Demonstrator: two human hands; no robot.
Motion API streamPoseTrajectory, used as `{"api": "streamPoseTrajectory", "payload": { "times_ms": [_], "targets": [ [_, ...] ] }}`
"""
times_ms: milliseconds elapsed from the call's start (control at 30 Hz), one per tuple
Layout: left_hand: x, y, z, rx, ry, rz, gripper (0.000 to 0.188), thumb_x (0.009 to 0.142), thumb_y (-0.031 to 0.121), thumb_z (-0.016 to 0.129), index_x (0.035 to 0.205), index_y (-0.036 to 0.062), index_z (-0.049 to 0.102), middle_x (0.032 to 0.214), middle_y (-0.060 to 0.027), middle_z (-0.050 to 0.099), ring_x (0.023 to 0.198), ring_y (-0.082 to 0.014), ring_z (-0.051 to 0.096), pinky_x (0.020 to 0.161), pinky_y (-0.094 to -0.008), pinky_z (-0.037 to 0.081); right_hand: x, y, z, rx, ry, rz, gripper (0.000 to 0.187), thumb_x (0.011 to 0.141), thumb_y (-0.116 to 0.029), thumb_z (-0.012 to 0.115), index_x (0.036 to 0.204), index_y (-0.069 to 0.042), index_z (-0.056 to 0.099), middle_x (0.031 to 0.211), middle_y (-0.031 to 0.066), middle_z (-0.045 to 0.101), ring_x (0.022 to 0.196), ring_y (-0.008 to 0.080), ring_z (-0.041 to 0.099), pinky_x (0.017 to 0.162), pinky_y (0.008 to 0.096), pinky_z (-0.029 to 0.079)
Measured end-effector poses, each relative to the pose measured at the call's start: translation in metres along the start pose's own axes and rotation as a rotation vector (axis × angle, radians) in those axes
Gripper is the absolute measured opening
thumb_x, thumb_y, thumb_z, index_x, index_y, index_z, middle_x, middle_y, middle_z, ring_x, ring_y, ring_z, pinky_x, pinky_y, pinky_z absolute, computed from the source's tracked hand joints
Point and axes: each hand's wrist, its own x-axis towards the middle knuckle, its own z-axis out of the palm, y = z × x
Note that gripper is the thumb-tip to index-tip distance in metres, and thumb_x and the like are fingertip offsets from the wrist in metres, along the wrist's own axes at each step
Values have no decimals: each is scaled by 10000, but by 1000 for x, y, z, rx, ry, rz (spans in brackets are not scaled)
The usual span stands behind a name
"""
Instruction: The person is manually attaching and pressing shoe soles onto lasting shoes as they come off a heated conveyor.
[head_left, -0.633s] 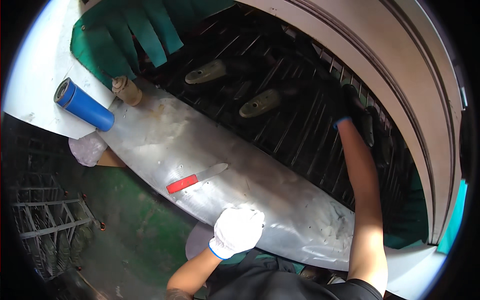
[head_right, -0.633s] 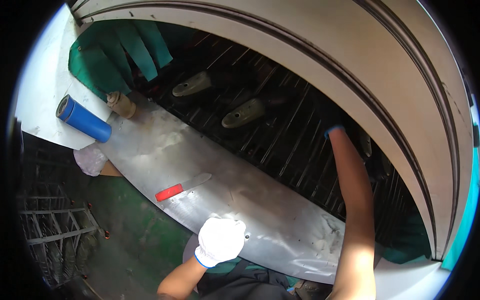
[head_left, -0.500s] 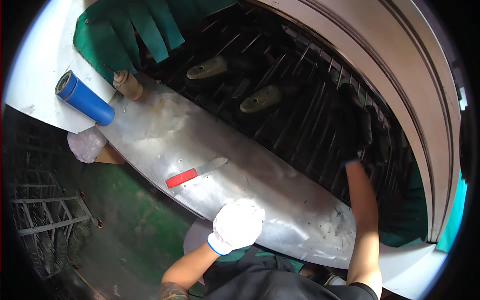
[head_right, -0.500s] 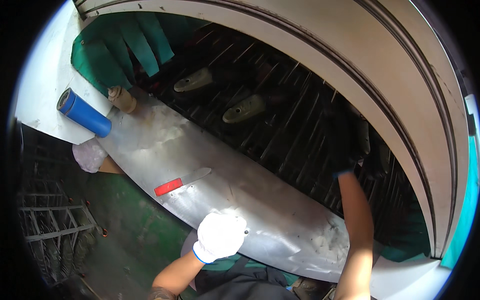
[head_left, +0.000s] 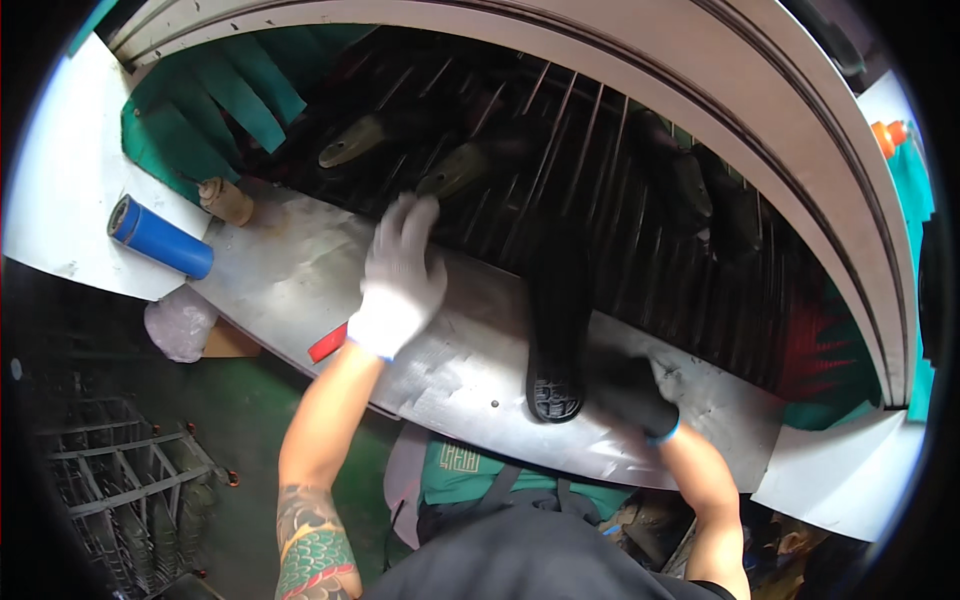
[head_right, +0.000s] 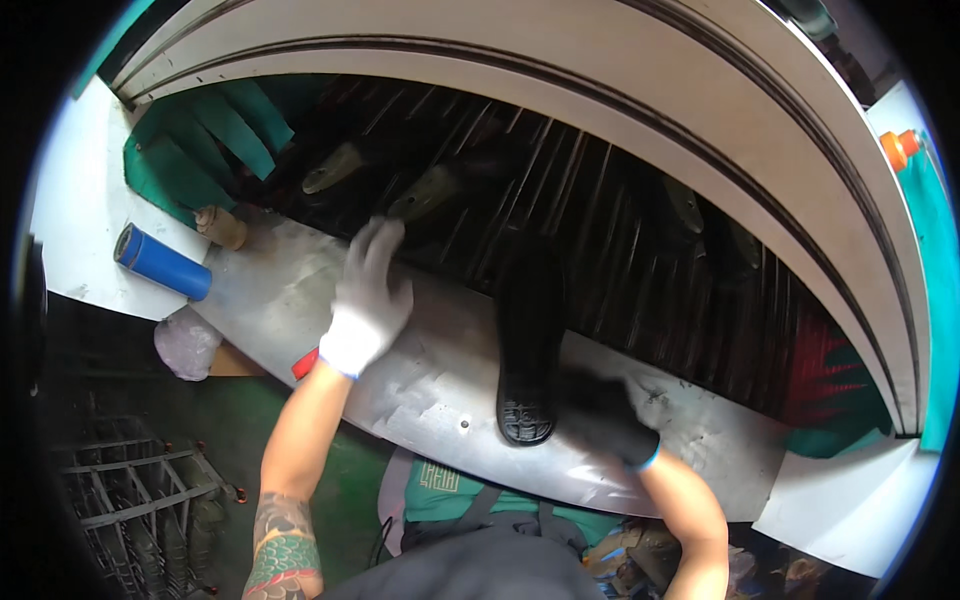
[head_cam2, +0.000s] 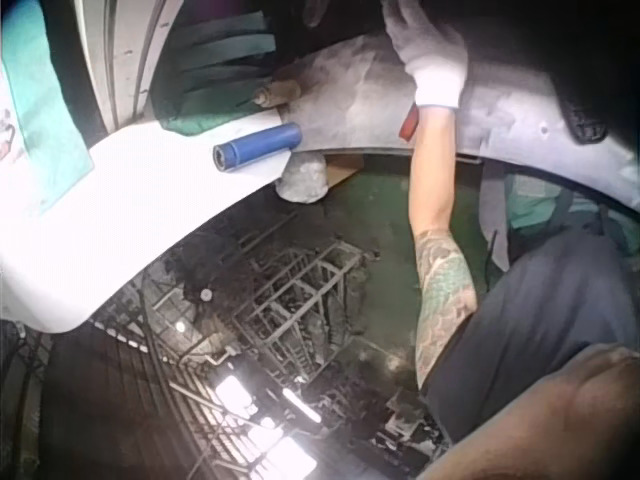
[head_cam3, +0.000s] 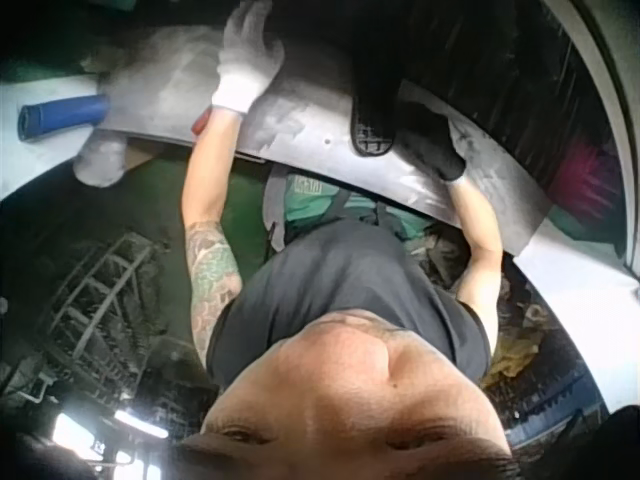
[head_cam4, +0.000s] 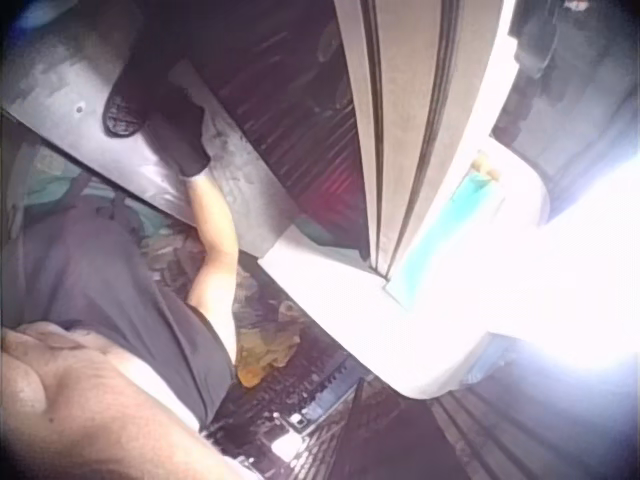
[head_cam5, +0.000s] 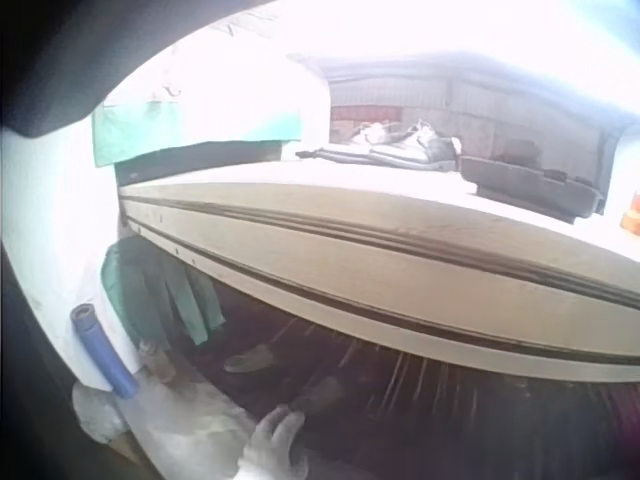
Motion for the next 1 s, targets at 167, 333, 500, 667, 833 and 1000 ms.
{"api": "streamPoseTrajectory", "payload": {
  "times_ms": [167, 333, 500, 667, 833, 1000],
  "targets": [
    [92, -34, 13, -164, -381, -253, 750, 765, 150, 749, 1473, 21, 534, 1238, -219, 676, 1175, -343, 667, 989, -392, 537, 79, 37, 11, -615, 329, -112, 444, 994, -372, 682, 1255, -13, 693, 1079, 203, 730, 1011, 379, 717, 925, 471, 560],
    [110, -30, 6, -566, -574, -528, 690, 833, 208, 721, 1473, 19, 545, 1103, -127, 713, 970, -207, 706, 794, -332, 580, 105, 28, 13, -89, 643, -114, 513, 1012, -381, 657, 1365, -9, 620, 1254, 233, 681, 1172, 388, 662, 1014, 479, 516],
    [30, 3, -25, -1431, -297, -810, 611, 890, 225, 670, 1449, 11, 545, 1203, -177, 694, 1050, -326, 691, 888, -490, 595, 97, 36, 4, -22, 505, -141, 525, 1041, -344, 620, 1452, -24, 554, 1370, 225, 628, 1268, 353, 611, 1082, 454, 480],
    [-104, 51, -29, -1923, -391, -613, 859, 789, 258, 853, 1526, 51, 463, 1477, -208, 551, 1315, -458, 575, 1023, -806, 451, 100, 79, -4, 746, 384, -84, 510, 1071, -318, 578, 1485, -25, 527, 1433, 197, 594, 1330, 314, 571, 1132, 426, 450],
    [-178, 52, -36, -1786, -356, -758, 827, 914, 143, 784, 1611, 104, 341, 1500, -128, 545, 1319, -286, 584, 1120, -464, 506, 114, 47, 22, 988, 602, -183, 482, 1097, -304, 545, 1485, -18, 528, 1439, 152, 597, 1320, 257, 576, 1134, 392, 456],
    [-168, 116, -88, -1794, -283, -467, 857, 866, 137, 845, 1576, 38, 375, 1475, -164, 557, 1336, -300, 563, 1118, -461, 494, 47, -69, 10, 2, 794, -241, 436, 1091, -329, 575, 1378, -2, 606, 1275, 72, 683, 1109, 136, 664, 994, 324, 539]
  ]
}}
